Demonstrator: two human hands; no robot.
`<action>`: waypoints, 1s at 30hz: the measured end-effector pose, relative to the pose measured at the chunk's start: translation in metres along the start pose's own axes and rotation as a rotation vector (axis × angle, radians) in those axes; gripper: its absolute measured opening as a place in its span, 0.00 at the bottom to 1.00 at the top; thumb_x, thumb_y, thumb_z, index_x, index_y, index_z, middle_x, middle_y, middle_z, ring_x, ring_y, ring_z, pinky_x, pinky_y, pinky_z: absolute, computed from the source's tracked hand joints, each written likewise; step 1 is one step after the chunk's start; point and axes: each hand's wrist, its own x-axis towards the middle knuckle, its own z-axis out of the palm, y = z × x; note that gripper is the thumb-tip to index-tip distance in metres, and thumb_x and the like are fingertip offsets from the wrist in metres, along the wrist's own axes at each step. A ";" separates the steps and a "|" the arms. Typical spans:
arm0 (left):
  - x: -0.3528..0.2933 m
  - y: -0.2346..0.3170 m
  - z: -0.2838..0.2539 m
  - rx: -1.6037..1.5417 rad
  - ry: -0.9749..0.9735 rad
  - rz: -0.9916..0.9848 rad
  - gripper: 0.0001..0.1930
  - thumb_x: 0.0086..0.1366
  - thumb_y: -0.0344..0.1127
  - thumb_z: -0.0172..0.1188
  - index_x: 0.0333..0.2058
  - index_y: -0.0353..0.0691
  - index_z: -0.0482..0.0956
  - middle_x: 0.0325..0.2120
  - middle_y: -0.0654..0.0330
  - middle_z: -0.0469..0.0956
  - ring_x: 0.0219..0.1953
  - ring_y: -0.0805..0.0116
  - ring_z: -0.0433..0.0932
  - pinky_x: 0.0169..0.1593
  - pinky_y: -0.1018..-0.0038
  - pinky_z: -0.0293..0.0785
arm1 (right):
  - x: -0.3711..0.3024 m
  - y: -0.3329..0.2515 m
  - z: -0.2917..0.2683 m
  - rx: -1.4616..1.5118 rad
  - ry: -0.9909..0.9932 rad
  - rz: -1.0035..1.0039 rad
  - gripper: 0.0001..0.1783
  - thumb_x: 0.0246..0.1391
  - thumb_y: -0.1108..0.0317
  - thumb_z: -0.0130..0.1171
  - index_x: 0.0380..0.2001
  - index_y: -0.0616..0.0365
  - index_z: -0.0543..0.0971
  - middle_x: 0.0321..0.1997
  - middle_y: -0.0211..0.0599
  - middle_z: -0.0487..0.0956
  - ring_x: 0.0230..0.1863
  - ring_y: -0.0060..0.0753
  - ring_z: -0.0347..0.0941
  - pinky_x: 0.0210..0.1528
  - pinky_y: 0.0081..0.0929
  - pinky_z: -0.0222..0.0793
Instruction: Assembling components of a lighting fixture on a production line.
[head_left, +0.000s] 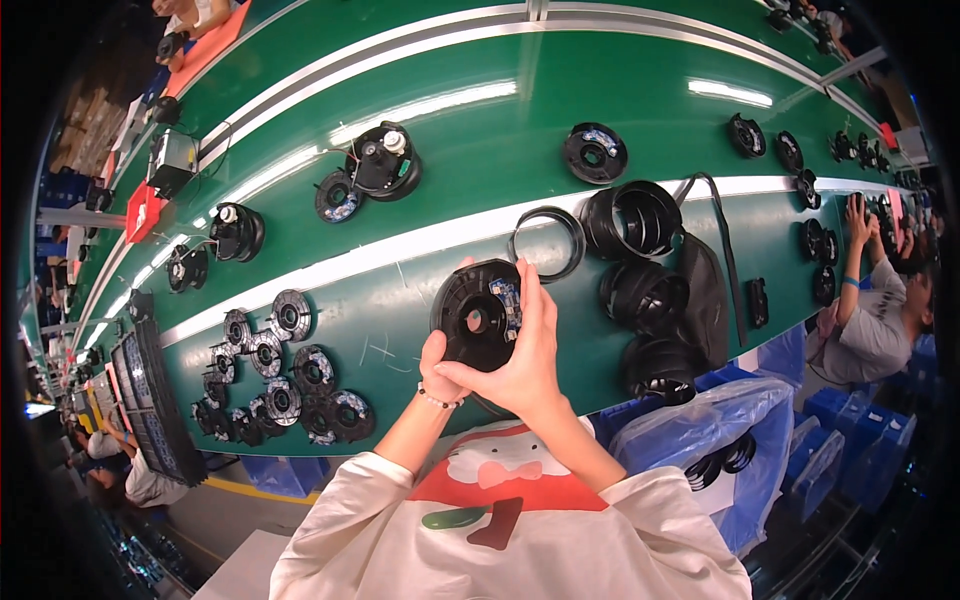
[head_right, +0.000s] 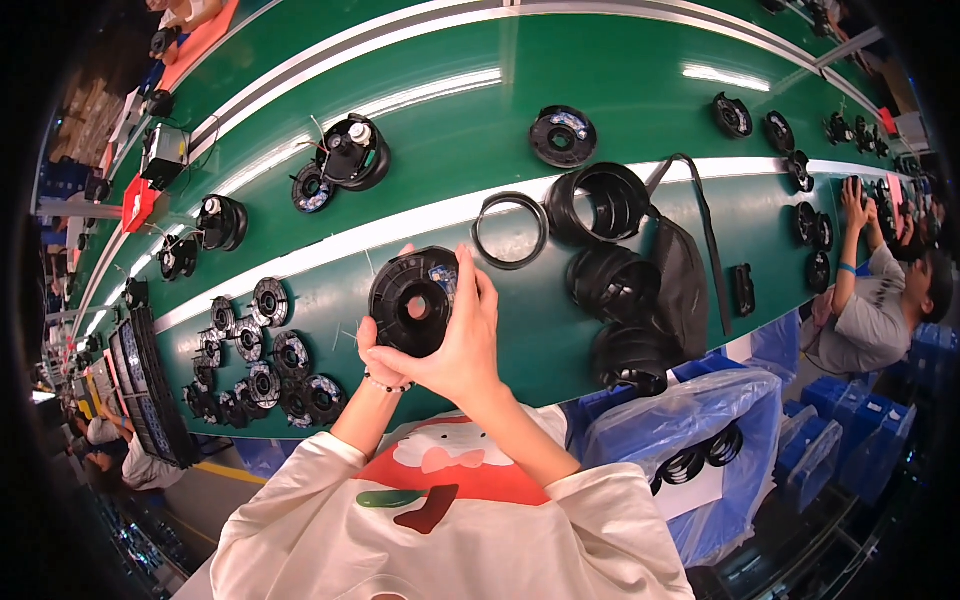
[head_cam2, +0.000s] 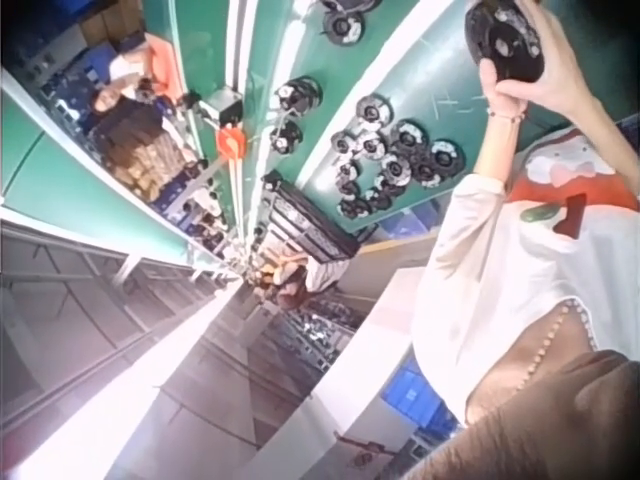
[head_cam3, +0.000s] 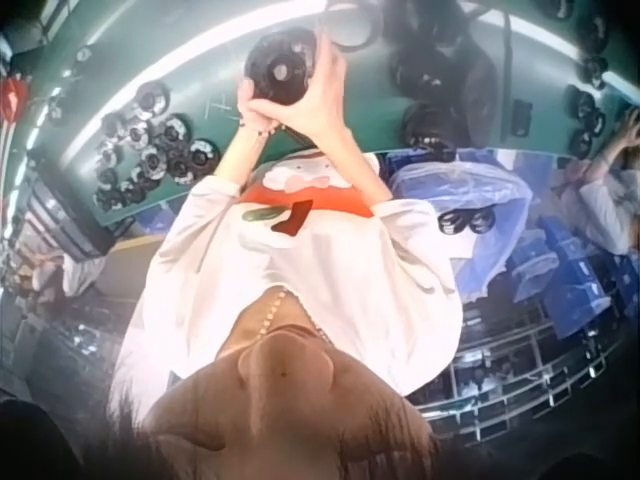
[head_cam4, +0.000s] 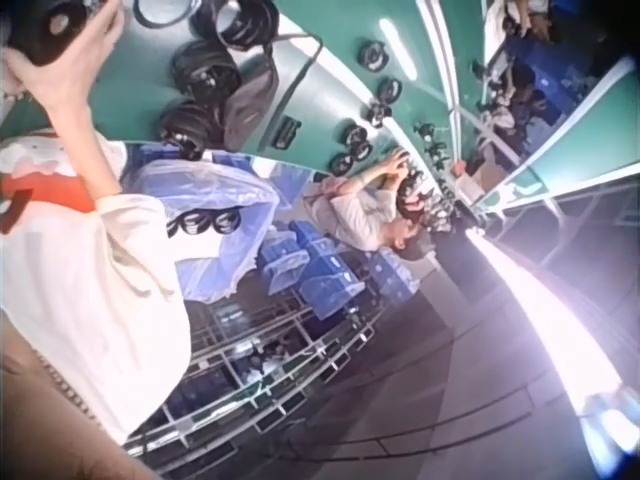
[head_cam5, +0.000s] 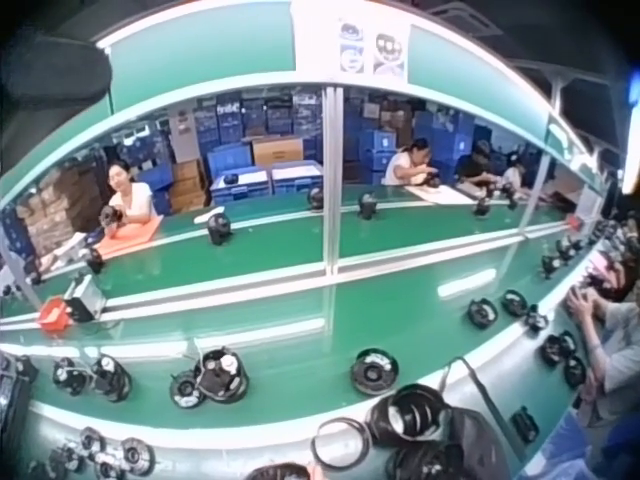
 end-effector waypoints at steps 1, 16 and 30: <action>0.000 -0.001 -0.001 0.001 -0.014 0.003 0.34 0.54 0.53 0.44 0.56 0.37 0.54 0.53 0.51 0.60 0.54 0.58 0.62 0.56 0.64 0.58 | -0.001 0.000 0.002 0.000 0.000 0.001 0.65 0.19 0.50 0.72 0.57 0.71 0.45 0.57 0.56 0.56 0.55 0.53 0.54 0.55 0.41 0.53; 0.034 0.005 -0.031 0.027 0.089 -0.139 0.38 0.48 0.52 0.49 0.56 0.38 0.51 0.51 0.52 0.62 0.52 0.60 0.64 0.55 0.66 0.61 | 0.010 0.036 0.020 -0.103 0.072 -0.004 0.66 0.19 0.49 0.72 0.57 0.71 0.45 0.58 0.56 0.55 0.58 0.53 0.50 0.56 0.40 0.51; 0.198 0.025 -0.146 0.584 0.567 0.230 0.18 0.59 0.38 0.52 0.42 0.30 0.71 0.37 0.59 0.73 0.41 0.75 0.68 0.46 0.79 0.63 | -0.080 0.099 0.043 -0.558 -0.925 -0.033 0.56 0.21 0.53 0.69 0.54 0.68 0.54 0.62 0.54 0.46 0.62 0.57 0.44 0.58 0.53 0.43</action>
